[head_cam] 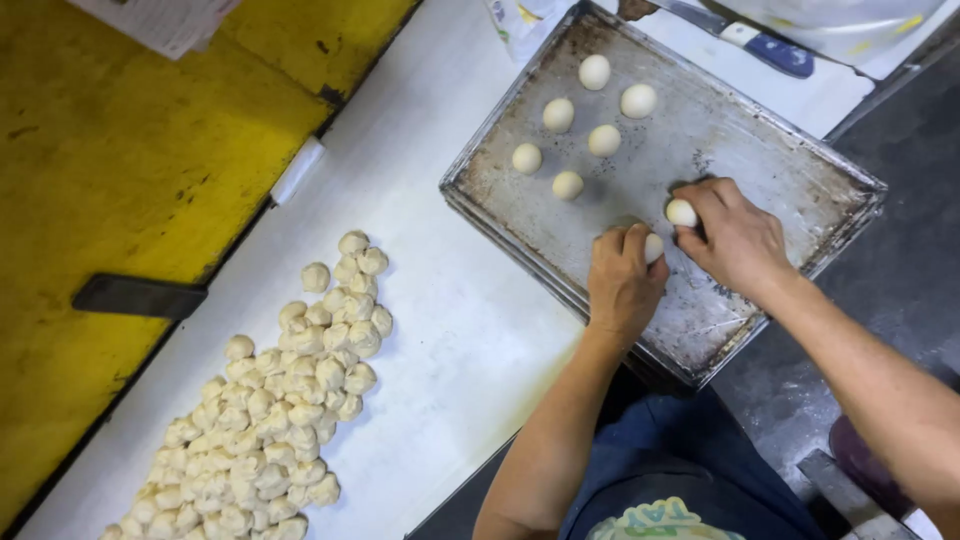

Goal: Shaping small pieces of dough into round rolls and arranging them on a baking tray.

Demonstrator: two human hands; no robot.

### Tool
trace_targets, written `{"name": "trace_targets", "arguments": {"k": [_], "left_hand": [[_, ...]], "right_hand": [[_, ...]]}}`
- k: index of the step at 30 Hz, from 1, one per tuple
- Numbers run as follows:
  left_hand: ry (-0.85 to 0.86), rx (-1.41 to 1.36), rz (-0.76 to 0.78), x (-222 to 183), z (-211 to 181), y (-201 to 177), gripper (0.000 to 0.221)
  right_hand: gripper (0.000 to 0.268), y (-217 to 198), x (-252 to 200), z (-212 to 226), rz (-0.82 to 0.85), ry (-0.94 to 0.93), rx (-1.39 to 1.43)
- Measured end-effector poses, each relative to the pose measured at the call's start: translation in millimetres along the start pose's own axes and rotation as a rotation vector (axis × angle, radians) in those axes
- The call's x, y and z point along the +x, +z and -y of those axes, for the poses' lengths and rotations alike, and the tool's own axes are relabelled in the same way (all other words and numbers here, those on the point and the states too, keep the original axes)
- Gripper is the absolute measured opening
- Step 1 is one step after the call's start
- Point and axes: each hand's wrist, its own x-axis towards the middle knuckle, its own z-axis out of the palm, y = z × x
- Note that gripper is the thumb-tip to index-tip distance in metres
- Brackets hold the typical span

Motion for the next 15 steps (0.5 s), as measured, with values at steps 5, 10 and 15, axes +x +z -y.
{"name": "trace_targets", "arguments": {"k": [5, 10, 15], "left_hand": [[-0.078, -0.133, 0.127, -7.9, 4.0, -7.1, 0.063], [-0.049, -0.096, -0.117, -84.7, 52.9, -89.6, 0.072], [-0.332, 0.267, -0.468, -201.7, 119.2, -197.2, 0.024]], "right_hand": [[0.064, -18.2, -5.1, 16.7, 0.048, -0.005, 0.054], [0.047, 8.2, -51.5, 68.1, -0.333, -0.458, 0.087], [0.013, 81.3, -90.1, 172.5, 0.261, -0.592, 0.365]]}}
